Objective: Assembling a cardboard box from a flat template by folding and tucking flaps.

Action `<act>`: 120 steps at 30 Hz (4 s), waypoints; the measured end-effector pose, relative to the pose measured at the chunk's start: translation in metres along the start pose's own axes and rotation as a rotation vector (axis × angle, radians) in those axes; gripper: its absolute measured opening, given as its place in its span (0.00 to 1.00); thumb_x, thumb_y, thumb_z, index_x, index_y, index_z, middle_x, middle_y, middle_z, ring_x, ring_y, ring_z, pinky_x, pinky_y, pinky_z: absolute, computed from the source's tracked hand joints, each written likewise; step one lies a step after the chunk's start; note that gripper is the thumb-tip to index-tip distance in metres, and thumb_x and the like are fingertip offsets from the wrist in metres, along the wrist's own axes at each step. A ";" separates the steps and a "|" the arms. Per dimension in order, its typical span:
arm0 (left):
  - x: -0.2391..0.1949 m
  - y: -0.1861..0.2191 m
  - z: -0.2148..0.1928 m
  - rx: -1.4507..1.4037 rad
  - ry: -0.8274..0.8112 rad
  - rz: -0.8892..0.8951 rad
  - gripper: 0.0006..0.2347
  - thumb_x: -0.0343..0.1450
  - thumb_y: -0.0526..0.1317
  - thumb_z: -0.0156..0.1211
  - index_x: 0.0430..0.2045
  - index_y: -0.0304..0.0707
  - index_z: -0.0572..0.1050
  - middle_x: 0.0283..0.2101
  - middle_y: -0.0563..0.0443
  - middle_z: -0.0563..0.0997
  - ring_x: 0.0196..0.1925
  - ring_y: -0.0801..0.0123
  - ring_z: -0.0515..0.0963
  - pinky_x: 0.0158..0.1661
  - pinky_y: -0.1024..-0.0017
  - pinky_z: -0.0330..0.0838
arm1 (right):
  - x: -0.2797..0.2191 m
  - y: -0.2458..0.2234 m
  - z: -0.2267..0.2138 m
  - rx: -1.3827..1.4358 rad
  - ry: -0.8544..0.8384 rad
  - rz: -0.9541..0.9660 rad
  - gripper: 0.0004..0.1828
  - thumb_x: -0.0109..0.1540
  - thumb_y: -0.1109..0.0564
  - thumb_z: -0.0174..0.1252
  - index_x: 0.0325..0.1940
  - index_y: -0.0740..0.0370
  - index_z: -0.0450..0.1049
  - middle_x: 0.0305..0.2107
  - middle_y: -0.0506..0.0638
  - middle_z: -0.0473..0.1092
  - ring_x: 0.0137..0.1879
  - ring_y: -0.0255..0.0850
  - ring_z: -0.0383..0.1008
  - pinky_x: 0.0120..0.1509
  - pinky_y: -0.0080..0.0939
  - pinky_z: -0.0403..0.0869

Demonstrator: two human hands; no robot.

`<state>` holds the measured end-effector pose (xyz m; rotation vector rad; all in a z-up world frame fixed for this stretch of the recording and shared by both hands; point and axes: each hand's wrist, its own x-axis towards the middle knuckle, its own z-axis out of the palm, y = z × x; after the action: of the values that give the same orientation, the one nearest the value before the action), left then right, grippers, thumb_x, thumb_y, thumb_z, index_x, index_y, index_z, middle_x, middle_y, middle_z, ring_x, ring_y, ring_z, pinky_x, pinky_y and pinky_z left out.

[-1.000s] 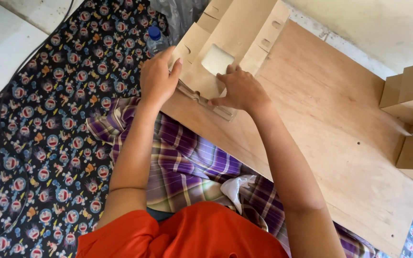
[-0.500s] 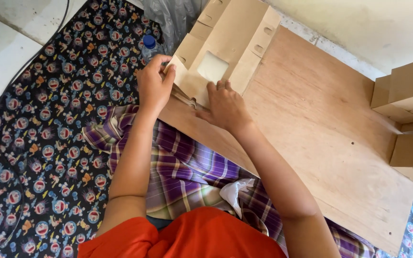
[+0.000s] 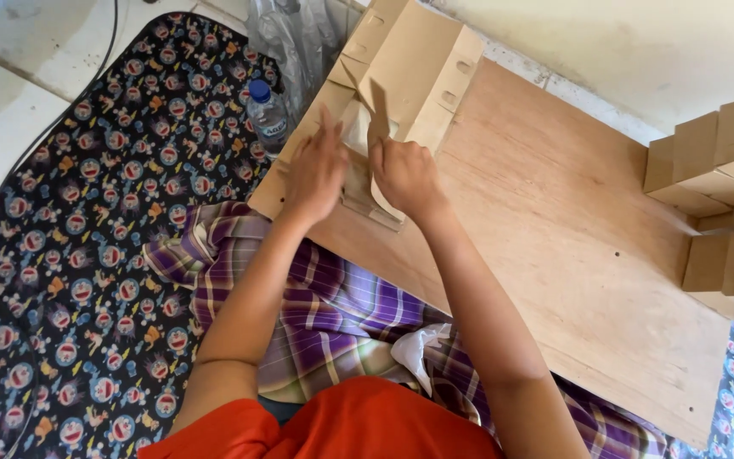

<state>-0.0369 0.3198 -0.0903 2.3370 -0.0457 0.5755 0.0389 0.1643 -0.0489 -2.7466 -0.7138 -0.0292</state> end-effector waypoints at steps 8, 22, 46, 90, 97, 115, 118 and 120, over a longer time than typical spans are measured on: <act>-0.008 0.029 -0.008 0.441 -0.158 0.022 0.23 0.76 0.47 0.44 0.69 0.56 0.66 0.75 0.41 0.58 0.75 0.39 0.55 0.65 0.32 0.45 | -0.002 0.055 -0.033 0.515 0.011 0.124 0.29 0.70 0.38 0.44 0.37 0.63 0.79 0.28 0.63 0.77 0.44 0.61 0.79 0.49 0.63 0.75; 0.001 0.039 -0.016 0.631 -0.434 -0.098 0.29 0.75 0.64 0.25 0.74 0.65 0.45 0.79 0.49 0.41 0.78 0.47 0.41 0.69 0.41 0.40 | 0.008 0.144 -0.170 0.469 0.588 0.010 0.32 0.74 0.53 0.62 0.23 0.51 0.50 0.19 0.37 0.46 0.31 0.31 0.43 0.33 0.37 0.42; 0.045 0.181 0.045 0.222 -0.346 0.352 0.36 0.64 0.50 0.71 0.66 0.33 0.66 0.72 0.23 0.57 0.71 0.24 0.57 0.62 0.25 0.51 | -0.061 0.295 0.037 1.671 1.076 0.617 0.20 0.69 0.57 0.58 0.64 0.56 0.65 0.48 0.54 0.74 0.53 0.55 0.80 0.55 0.61 0.81; 0.076 0.124 0.201 0.168 -0.362 0.561 0.20 0.63 0.58 0.58 0.41 0.51 0.85 0.47 0.46 0.85 0.52 0.51 0.84 0.48 0.61 0.78 | -0.110 0.247 -0.120 0.319 -0.274 -0.008 0.62 0.40 0.29 0.74 0.76 0.41 0.60 0.77 0.67 0.39 0.80 0.71 0.31 0.79 0.76 0.28; 0.084 0.139 0.164 0.183 -0.429 0.572 0.14 0.65 0.54 0.65 0.37 0.50 0.85 0.40 0.50 0.86 0.43 0.56 0.85 0.42 0.63 0.80 | -0.112 0.279 -0.099 0.392 -0.293 0.021 0.42 0.45 0.33 0.75 0.63 0.31 0.75 0.79 0.55 0.41 0.82 0.61 0.30 0.81 0.68 0.26; 0.074 0.150 0.168 0.126 -0.563 0.565 0.11 0.73 0.51 0.57 0.37 0.52 0.85 0.34 0.50 0.85 0.39 0.56 0.85 0.41 0.61 0.80 | -0.119 0.288 -0.095 0.513 -0.193 -0.078 0.24 0.53 0.37 0.71 0.53 0.36 0.82 0.74 0.50 0.56 0.81 0.57 0.42 0.80 0.71 0.29; 0.075 0.143 0.180 0.128 -0.527 0.542 0.11 0.75 0.51 0.54 0.41 0.57 0.83 0.31 0.49 0.85 0.37 0.54 0.86 0.39 0.58 0.80 | -0.123 0.271 -0.109 0.620 -0.097 -0.020 0.13 0.59 0.48 0.69 0.47 0.48 0.84 0.60 0.60 0.72 0.75 0.65 0.56 0.80 0.73 0.41; 0.074 0.141 0.183 0.150 -0.491 0.537 0.10 0.76 0.50 0.53 0.45 0.60 0.81 0.30 0.50 0.85 0.35 0.57 0.87 0.39 0.59 0.81 | -0.122 0.276 -0.101 0.588 -0.016 0.050 0.09 0.63 0.50 0.67 0.43 0.55 0.85 0.49 0.58 0.78 0.71 0.63 0.64 0.78 0.69 0.54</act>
<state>0.0740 0.1046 -0.0867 2.5626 -0.9030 0.2398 0.0698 -0.1521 -0.0427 -2.1993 -0.5477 0.1847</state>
